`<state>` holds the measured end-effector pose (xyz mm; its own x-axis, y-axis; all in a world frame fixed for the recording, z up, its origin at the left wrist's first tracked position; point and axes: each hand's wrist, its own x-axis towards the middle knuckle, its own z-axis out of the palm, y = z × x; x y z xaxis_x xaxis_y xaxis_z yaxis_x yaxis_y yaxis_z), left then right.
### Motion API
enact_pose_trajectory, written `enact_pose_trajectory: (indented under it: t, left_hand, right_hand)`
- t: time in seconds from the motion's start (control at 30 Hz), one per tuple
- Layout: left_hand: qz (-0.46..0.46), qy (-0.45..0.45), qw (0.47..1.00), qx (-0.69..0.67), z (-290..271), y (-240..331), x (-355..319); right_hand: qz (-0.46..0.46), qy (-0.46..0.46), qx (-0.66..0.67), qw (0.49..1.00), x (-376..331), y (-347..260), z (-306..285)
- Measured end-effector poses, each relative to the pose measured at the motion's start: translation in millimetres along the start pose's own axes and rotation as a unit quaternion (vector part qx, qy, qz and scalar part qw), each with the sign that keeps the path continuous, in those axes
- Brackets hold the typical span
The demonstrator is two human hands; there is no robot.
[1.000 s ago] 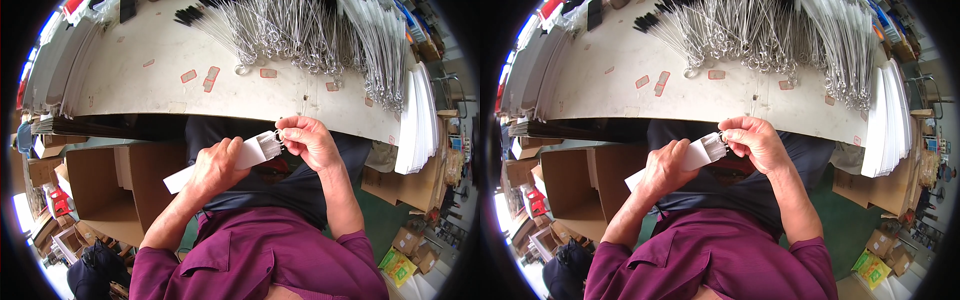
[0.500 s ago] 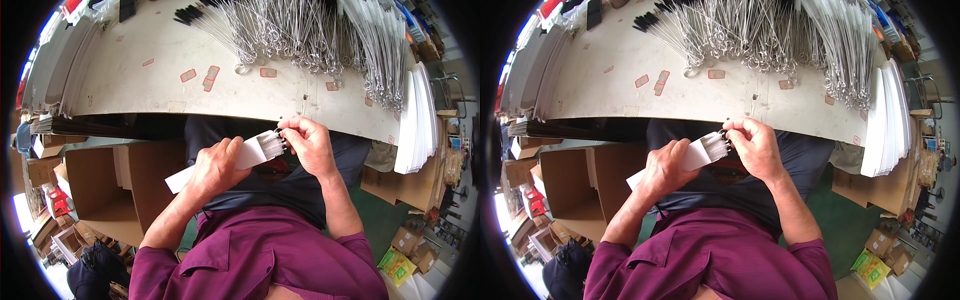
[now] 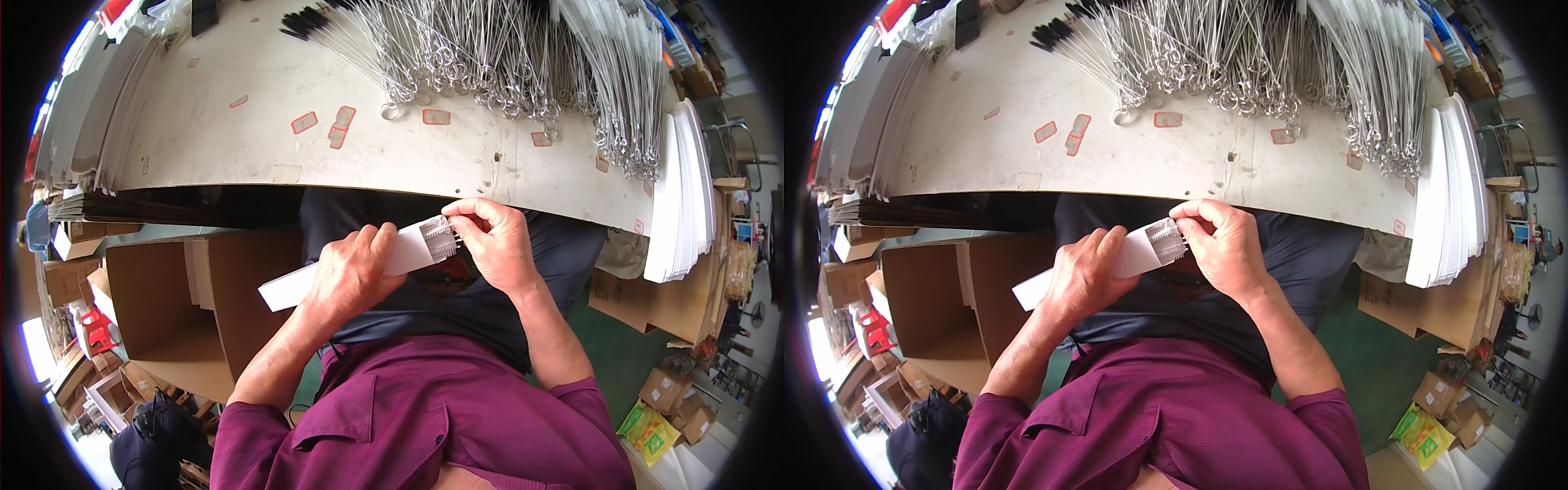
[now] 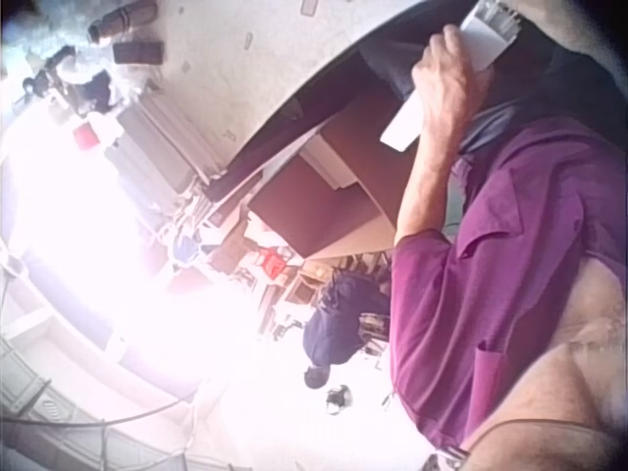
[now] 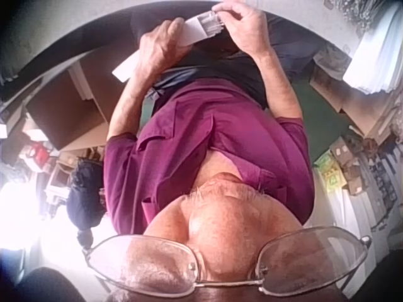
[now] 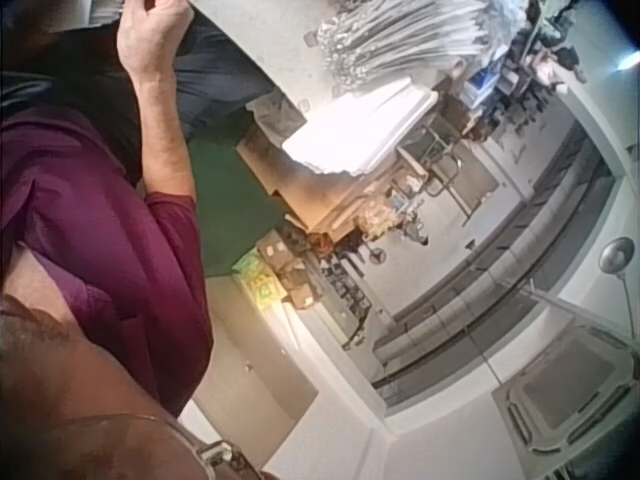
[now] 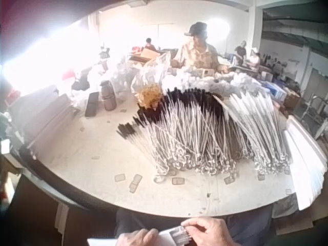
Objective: Packaging brushes into white cardboard boxes.
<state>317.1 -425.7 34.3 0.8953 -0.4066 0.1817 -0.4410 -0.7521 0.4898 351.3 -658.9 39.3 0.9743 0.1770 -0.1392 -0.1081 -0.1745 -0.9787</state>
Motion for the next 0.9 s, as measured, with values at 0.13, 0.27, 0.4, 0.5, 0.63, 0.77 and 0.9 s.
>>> enact_pose_trajectory:
  t: [0.13, 0.27, 0.4, 0.5, 0.63, 0.77, 0.9]
  left_hand:
    - [-0.002, -0.003, 1.000, 0.007, 3, -1, 0]
    - [0.002, -0.004, 1.000, 0.011, 4, -3, 0]
    - [-0.001, -0.007, 1.000, 0.006, 2, -3, -1]
    - [-0.008, -0.011, 1.000, 0.005, 4, -4, -2]
    - [-0.017, -0.015, 1.000, 0.006, 7, -5, -3]
    - [-0.023, -0.019, 0.999, 0.011, 4, -3, -1]
    - [-0.016, -0.015, 1.000, 0.009, 6, -2, -3]
  right_hand:
    - [-0.040, 0.009, -0.061, 0.997, 1, -1, 1]
    - [-0.045, 0.048, -0.080, 0.995, 2, -5, -4]
    - [0.004, 0.065, -0.059, 0.996, 2, -7, -11]
    - [-0.040, 0.083, -0.066, 0.994, 1, -5, -8]
    - [-0.144, 0.070, -0.126, 0.979, 1, -11, -5]
    - [-0.144, 0.039, -0.137, 0.979, -1, -7, -3]
    - [-0.154, 0.027, -0.174, 0.972, -4, -2, 0]
